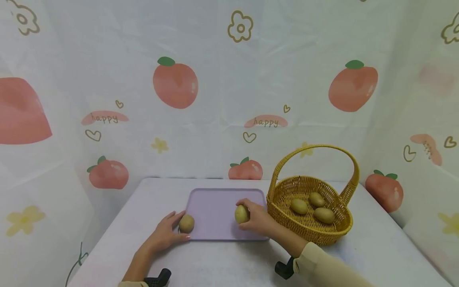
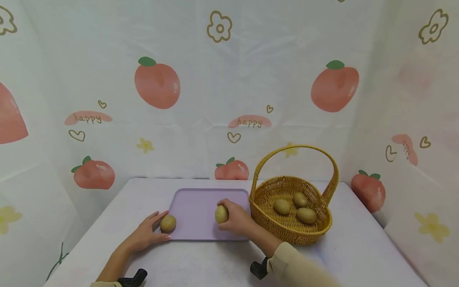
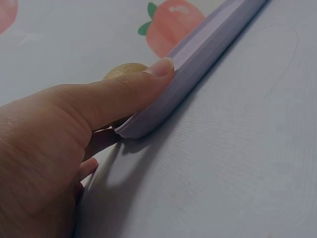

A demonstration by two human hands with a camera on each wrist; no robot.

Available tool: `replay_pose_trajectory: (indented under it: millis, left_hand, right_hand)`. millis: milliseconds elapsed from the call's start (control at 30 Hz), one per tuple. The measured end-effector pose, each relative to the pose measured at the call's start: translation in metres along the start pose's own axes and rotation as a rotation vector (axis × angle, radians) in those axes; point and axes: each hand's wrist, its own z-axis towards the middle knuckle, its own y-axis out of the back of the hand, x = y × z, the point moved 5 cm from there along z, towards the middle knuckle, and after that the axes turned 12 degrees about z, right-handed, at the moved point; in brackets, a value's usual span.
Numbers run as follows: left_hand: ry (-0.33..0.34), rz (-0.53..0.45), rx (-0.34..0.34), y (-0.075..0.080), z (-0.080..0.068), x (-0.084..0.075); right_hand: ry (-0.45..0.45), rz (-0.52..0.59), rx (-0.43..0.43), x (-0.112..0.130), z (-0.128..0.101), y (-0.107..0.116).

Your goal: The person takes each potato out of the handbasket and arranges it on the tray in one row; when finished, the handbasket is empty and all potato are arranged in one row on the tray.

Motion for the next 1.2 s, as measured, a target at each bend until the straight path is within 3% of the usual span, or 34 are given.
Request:
replay_pose_trajectory:
  millis: [233, 500, 700, 967, 1200]
  left_hand:
    - [-0.008, 0.003, -0.003, 0.001, 0.0, 0.0]
    - [-0.012, 0.0, -0.006, 0.001, 0.0, 0.001]
    - [0.001, 0.0, -0.003, 0.0, 0.0, 0.001]
    - [-0.004, -0.002, -0.001, 0.001, -0.001, -0.002]
    - [0.003, 0.001, 0.002, 0.003, -0.002, -0.002]
  right_hand:
    - [0.003, -0.072, 0.019, 0.0, 0.018, -0.03]
    - [-0.06, 0.011, 0.052, 0.002, 0.038, -0.061]
    - [-0.066, 0.01, 0.052, 0.006, 0.051, -0.081]
    - [-0.057, 0.009, 0.057, 0.013, 0.062, -0.101]
    - [-0.102, 0.009, 0.07, 0.017, 0.063, -0.11]
